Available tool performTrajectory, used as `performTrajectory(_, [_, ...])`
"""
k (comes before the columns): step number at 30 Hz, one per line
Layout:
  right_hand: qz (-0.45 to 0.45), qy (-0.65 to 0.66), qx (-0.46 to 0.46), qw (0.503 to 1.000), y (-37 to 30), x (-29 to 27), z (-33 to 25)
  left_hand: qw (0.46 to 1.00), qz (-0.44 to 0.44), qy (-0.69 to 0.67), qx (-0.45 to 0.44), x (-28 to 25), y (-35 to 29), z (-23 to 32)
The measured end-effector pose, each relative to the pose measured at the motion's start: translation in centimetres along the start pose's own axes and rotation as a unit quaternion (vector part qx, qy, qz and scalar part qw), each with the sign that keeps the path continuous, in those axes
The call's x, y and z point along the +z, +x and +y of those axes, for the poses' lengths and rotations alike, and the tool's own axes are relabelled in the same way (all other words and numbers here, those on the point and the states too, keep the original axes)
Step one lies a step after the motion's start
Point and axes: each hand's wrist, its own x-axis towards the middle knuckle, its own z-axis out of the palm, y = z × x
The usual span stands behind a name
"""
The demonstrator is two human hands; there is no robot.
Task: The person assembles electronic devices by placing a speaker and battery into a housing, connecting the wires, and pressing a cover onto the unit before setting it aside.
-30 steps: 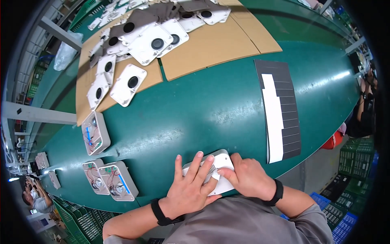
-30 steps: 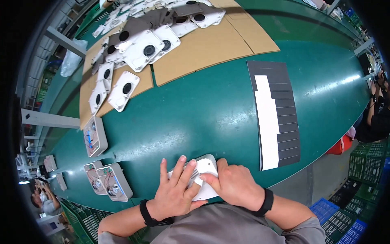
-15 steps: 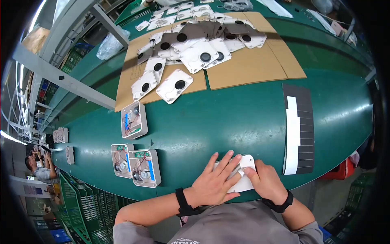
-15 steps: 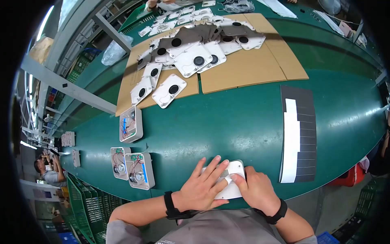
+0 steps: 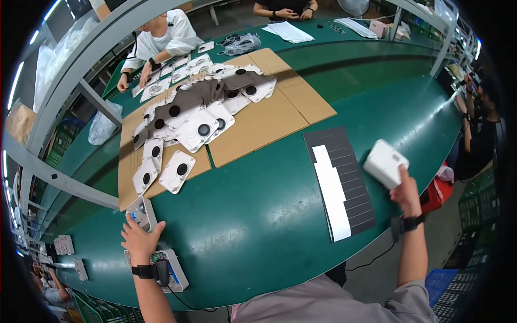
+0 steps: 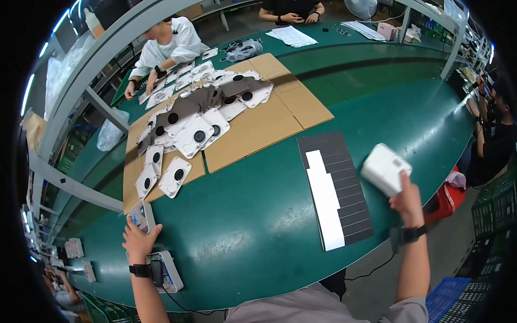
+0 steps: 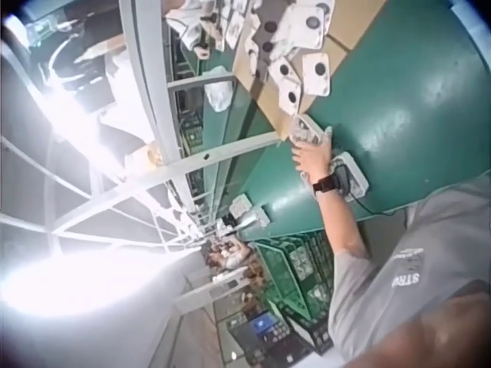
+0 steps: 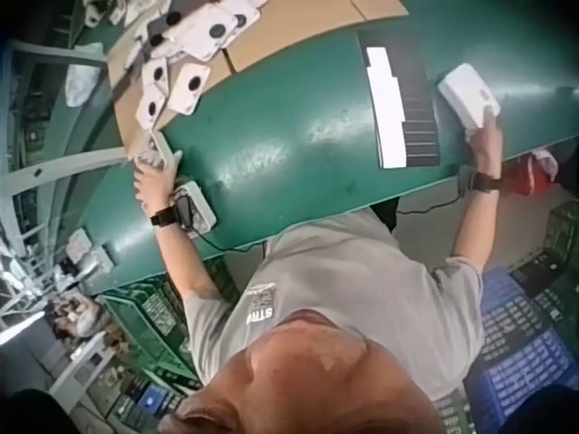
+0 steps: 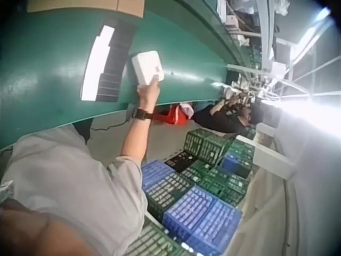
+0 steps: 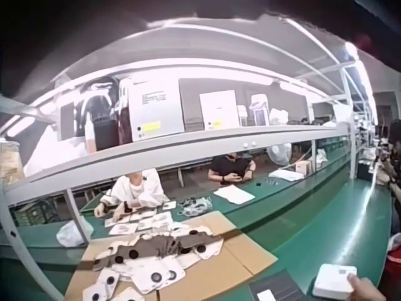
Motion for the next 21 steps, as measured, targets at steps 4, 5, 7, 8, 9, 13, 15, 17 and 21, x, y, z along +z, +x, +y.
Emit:
performTrajectory(4, [0.048, 0.221, -0.003, 0.974, 5.0, -0.6, -3.1, 0.993, -0.106, -0.033, -0.026, 1.6, 0.7, -0.4])
performTrajectory(5, [0.038, 0.22, -0.001, 0.975, 5.2, 0.6, -4.2, 0.995, -0.088, -0.028, -0.025, 1.9, 0.6, -0.5])
performTrajectory(7, [-0.044, 0.081, -0.066, 0.994, 3.6, 4.2, -6.5, 0.997, -0.071, -0.02, -0.027, 0.9, 0.0, 0.5])
performTrajectory(8, [-0.085, 0.011, -0.1, 0.991, 2.7, 6.6, -7.8, 0.997, -0.073, -0.012, -0.01, -0.6, -1.1, 2.1])
performTrajectory(9, [-0.139, -0.044, -0.11, 0.983, 1.3, 9.7, -9.3, 0.997, -0.076, -0.003, 0.007, -1.5, -2.3, 3.5])
performTrajectory(13, [-0.333, -0.325, -0.3, 0.833, -1.8, 22.5, -12.5, 0.984, -0.028, -0.034, 0.174, -3.5, -8.2, 7.8])
performTrajectory(15, [-0.345, -0.437, -0.435, 0.707, -4.7, 30.1, -13.4, 0.948, -0.046, -0.114, 0.293, -5.2, -11.8, 8.3])
performTrajectory(17, [-0.327, -0.455, -0.541, 0.627, -5.9, 36.9, -12.2, 0.943, -0.111, -0.152, 0.274, -7.6, -13.4, 8.5])
performTrajectory(21, [-0.236, -0.309, -0.712, 0.584, -7.7, 47.4, -9.8, 0.913, -0.14, -0.234, 0.304, -6.8, -12.4, 8.4])
